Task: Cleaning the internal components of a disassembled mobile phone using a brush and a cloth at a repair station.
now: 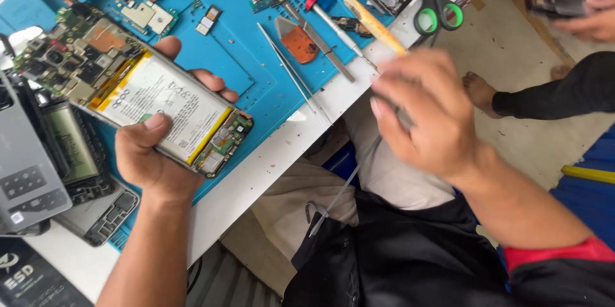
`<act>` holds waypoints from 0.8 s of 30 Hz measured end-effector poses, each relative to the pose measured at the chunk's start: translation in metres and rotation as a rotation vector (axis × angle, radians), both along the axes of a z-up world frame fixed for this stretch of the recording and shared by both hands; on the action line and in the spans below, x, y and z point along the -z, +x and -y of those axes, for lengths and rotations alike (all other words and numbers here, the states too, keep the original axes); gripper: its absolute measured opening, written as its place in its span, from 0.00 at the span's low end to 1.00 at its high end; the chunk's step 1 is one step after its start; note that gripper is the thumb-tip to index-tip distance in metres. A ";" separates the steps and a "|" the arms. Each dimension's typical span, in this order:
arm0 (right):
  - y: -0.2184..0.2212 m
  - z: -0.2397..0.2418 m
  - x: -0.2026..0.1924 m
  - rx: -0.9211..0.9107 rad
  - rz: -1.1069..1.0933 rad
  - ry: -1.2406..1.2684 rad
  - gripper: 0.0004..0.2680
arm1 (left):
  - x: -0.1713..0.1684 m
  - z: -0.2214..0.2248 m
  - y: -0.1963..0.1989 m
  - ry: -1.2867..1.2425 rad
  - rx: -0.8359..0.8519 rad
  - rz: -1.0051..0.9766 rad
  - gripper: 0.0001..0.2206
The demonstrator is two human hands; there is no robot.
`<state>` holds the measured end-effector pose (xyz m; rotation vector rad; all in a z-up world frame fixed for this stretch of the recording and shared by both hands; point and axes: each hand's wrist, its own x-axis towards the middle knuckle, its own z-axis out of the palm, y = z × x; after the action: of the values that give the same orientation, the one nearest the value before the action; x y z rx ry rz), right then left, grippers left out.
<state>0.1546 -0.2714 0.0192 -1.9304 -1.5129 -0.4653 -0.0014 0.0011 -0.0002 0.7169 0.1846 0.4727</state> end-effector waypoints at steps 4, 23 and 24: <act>-0.043 0.022 0.026 -0.218 -0.130 0.141 0.03 | 0.006 -0.003 -0.002 -0.015 0.052 0.055 0.38; -0.085 0.030 0.080 -0.321 -0.373 0.115 0.02 | 0.020 -0.010 -0.005 -0.121 0.135 0.145 0.37; -0.085 0.030 0.080 -0.316 -0.376 0.113 0.02 | 0.021 -0.010 -0.005 -0.128 0.142 0.154 0.37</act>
<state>0.0694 -0.3011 -0.0613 -1.5483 -1.4681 -0.0425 -0.0067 0.0115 -0.0211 0.5610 0.0190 0.3745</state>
